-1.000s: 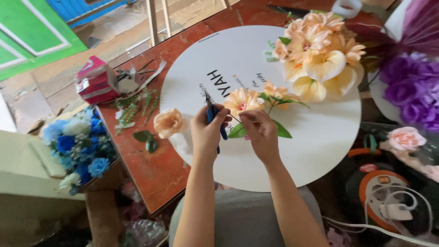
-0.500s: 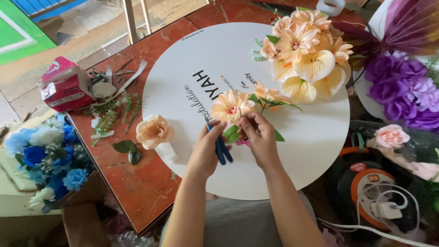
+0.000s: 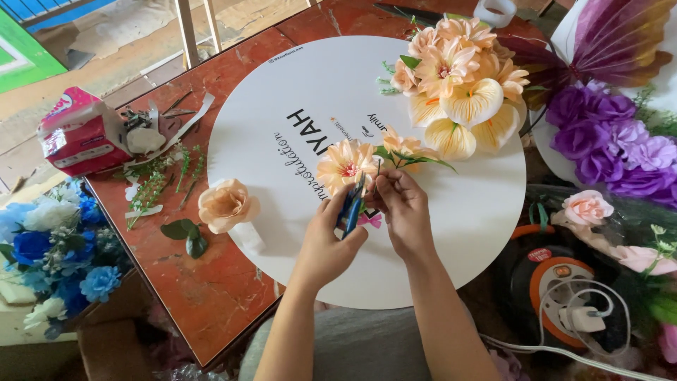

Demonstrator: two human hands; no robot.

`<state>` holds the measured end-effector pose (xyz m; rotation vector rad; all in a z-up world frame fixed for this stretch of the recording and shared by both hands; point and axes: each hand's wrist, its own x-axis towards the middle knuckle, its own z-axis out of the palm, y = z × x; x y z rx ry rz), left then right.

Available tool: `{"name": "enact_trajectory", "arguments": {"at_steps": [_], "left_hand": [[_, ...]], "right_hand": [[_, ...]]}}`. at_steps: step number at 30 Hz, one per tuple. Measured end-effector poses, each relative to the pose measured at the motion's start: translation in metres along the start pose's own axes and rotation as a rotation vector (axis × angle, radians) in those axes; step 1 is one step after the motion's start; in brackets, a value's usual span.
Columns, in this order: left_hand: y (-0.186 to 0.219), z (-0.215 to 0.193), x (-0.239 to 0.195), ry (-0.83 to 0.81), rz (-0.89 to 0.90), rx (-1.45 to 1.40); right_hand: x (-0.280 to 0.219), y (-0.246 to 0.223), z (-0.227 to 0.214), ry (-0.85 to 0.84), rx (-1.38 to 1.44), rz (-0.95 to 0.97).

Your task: The person arranges artificial flowers on a white circular board. They use pliers to trim stems and adjust petals, then place the flowers and leaves onto the board to form a decorative arrangement.

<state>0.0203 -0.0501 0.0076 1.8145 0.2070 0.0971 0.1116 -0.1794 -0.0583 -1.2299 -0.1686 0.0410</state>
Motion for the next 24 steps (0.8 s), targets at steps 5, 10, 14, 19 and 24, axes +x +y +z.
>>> {"name": "enact_trajectory", "arguments": {"at_steps": [5, 10, 14, 19, 24], "left_hand": [[0.005, 0.005, -0.001, 0.008, -0.109, 0.083], [0.005, 0.008, -0.001, 0.011, -0.094, 0.080], [-0.001, 0.009, 0.002, 0.009, -0.087, 0.099], [-0.006, 0.009, 0.005, -0.002, -0.046, 0.107], [-0.012, 0.009, 0.007, -0.011, -0.076, 0.114]], "right_hand": [[0.000, 0.003, -0.005, 0.000, -0.018, -0.012], [-0.001, 0.001, -0.004, 0.021, -0.045, -0.023], [0.000, 0.002, -0.007, 0.036, -0.070, -0.051], [-0.002, 0.000, -0.005, 0.059, -0.124, -0.095], [0.001, 0.005, -0.008, 0.061, -0.159, -0.123]]}}
